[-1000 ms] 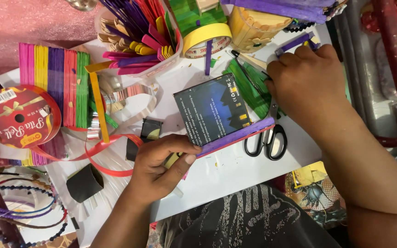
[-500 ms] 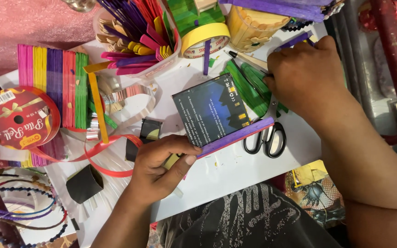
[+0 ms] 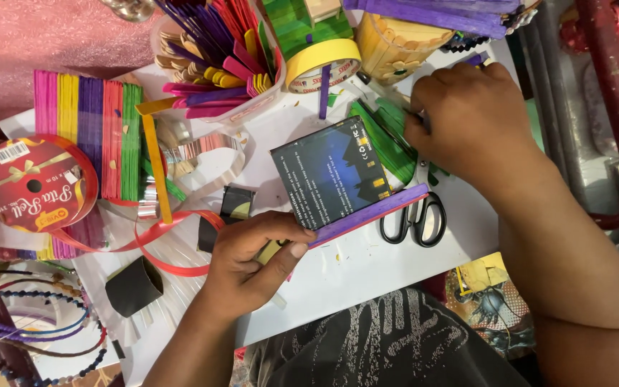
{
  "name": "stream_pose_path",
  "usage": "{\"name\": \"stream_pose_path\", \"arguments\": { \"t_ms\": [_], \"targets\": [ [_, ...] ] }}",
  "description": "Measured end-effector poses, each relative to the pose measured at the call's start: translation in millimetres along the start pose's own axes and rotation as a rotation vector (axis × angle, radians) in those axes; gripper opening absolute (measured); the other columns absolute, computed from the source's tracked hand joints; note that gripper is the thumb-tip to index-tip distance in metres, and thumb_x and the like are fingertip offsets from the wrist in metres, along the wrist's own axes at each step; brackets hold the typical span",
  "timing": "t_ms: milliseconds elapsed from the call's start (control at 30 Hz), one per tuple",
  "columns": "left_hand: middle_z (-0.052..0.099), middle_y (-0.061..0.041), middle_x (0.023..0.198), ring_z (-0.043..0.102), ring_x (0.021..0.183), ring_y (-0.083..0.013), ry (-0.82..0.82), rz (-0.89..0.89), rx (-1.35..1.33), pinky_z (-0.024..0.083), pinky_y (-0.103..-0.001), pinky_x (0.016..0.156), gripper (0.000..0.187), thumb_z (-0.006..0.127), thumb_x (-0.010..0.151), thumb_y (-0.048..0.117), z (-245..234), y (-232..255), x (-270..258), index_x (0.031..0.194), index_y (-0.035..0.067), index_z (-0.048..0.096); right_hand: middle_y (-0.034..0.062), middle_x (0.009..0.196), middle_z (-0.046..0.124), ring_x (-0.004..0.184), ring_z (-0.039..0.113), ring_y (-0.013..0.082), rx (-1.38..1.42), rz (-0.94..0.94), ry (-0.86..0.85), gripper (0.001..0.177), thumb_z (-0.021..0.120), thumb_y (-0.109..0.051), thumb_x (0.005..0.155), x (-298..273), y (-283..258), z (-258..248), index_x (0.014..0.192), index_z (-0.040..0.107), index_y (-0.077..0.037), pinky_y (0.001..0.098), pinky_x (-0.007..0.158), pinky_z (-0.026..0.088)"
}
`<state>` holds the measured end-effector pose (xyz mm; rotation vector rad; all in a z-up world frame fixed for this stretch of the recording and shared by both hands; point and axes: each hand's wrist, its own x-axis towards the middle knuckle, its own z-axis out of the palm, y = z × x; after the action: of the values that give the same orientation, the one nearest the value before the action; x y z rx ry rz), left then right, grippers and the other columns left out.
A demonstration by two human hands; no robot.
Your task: Assembling a popsicle stick craft by cutting sticks and gluing them to a base.
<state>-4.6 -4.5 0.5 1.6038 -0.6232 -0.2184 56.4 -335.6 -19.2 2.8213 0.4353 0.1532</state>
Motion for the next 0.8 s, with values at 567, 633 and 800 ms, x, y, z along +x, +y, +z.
{"name": "stream_pose_path", "arguments": {
  "t_ms": [567, 633, 800],
  "targets": [
    [0.068, -0.005, 0.084, 0.063, 0.067, -0.0140, -0.007, -0.030, -0.056, 0.051, -0.028, 0.069, 0.008, 0.062, 0.100, 0.009, 1, 3, 2, 0.105, 0.006, 0.068, 0.0059, 0.103, 0.075, 0.095, 0.073, 0.0212, 1.171, -0.362, -0.123, 0.028, 0.066, -0.020, 0.093, -32, 5, -97, 0.117, 0.069, -0.008, 0.0347, 0.082, 0.059],
    [0.069, -0.005, 0.086, 0.064, 0.069, -0.0143, -0.007, -0.027, -0.054, 0.052, -0.028, 0.070, 0.008, 0.063, 0.100, 0.009, 1, 2, 1, 0.105, 0.006, 0.068, 0.0068, 0.101, 0.074, 0.091, 0.072, 0.0215, 1.145, -0.344, -0.098, 0.027, 0.064, -0.021, 0.095, -32, 1, -92, 0.117, 0.068, -0.006, 0.0346, 0.080, 0.057],
    [0.068, -0.005, 0.087, 0.063, 0.070, -0.0145, 0.000, -0.032, -0.053, 0.051, -0.028, 0.070, 0.008, 0.063, 0.099, 0.006, 2, 1, 1, 0.106, 0.007, 0.068, 0.0030, 0.093, 0.074, 0.084, 0.071, 0.0165, 1.217, -0.274, -0.106, 0.018, 0.065, -0.017, 0.095, -31, -5, -91, 0.110, 0.071, -0.008, 0.0298, 0.076, 0.056]
  ]
}}
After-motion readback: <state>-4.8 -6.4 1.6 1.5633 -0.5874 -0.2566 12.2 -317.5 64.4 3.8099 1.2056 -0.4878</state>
